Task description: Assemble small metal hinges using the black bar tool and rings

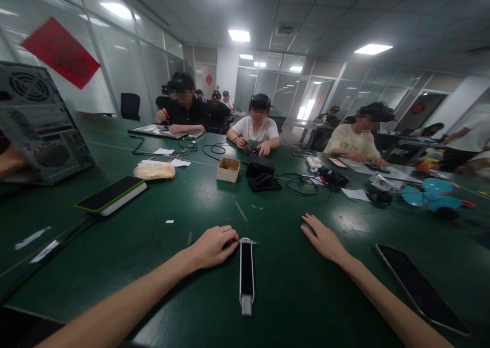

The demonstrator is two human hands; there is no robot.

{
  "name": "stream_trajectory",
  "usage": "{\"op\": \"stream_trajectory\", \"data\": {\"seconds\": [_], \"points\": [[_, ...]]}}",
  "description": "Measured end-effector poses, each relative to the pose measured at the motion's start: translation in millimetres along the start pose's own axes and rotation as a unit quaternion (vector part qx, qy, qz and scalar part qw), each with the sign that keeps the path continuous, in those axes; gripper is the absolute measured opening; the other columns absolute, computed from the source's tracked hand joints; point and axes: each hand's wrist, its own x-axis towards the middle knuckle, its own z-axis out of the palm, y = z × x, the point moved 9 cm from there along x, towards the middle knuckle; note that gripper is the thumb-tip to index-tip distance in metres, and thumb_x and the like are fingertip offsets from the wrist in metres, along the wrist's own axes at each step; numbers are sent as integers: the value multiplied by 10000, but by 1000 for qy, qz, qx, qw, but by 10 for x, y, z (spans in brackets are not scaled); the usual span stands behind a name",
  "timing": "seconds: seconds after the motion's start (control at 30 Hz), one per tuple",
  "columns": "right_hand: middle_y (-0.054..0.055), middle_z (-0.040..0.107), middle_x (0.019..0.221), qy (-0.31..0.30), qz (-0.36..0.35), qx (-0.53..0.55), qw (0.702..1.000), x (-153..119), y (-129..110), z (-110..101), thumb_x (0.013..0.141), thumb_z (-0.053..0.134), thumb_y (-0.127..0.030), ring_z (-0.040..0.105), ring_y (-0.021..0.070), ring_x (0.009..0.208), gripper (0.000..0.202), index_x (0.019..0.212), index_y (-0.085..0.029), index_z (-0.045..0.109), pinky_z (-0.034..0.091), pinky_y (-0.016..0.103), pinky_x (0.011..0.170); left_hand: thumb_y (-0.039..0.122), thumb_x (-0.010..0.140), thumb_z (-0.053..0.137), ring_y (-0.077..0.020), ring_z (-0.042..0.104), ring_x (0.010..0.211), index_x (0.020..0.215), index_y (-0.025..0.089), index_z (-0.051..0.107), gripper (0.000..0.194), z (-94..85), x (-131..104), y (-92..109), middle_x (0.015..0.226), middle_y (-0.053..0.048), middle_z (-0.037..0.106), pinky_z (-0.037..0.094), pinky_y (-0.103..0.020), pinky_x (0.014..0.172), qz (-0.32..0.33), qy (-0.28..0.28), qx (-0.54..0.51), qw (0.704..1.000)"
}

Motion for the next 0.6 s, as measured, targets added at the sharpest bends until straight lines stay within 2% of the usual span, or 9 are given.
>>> {"op": "stream_trajectory", "data": {"seconds": [0.2, 0.37, 0.43, 0.5, 0.6], "points": [[116, 288, 1502, -27, -1, 42, 999, -425, -385, 5, 922, 323, -497, 229, 248, 1393, 616, 1402, -115, 382, 236, 449, 1128, 220, 922, 451, -161, 581, 760, 949, 177, 585, 143, -5, -7, 2, 886, -35, 609, 432, -256, 686, 0, 0, 6, 1000], [95, 173, 1542, -91, 5, 53, 994, -725, -591, -36, 887, 381, -556, 154, 256, 1411, 707, 1460, -160, 260, 218, 468, 1132, 212, 915, 459, -168, 583, 783, 950, 175, 586, 136, -1, -4, 1, 905, -36, 609, 434, -261, 697, 1, -1, -5, 1000], [102, 174, 1541, -109, -16, 49, 993, -745, -624, -150, 866, 424, -565, 189, 265, 1402, 744, 1465, -162, 244, 224, 461, 1131, 209, 912, 461, -168, 583, 780, 950, 174, 584, 133, 5, 0, -6, 898, -38, 607, 434, -257, 692, 1, -2, -5, 1000], [117, 256, 1515, -97, -36, 35, 994, -675, -596, -354, 867, 439, -534, 283, 273, 1371, 697, 1438, -156, 310, 251, 458, 1119, 212, 911, 463, -168, 582, 766, 945, 171, 583, 131, 10, 4, -11, 883, -40, 604, 432, -254, 685, 0, -4, -4, 1000], [129, 426, 1422, -6, -51, -12, 999, -466, -492, -781, 884, 434, -430, 403, 278, 1298, 532, 1339, -156, 459, 313, 457, 1079, 223, 915, 454, -169, 579, 752, 934, 170, 581, 139, 5, 6, -15, 864, -40, 601, 432, -259, 681, -2, -4, -8, 1000]]}}
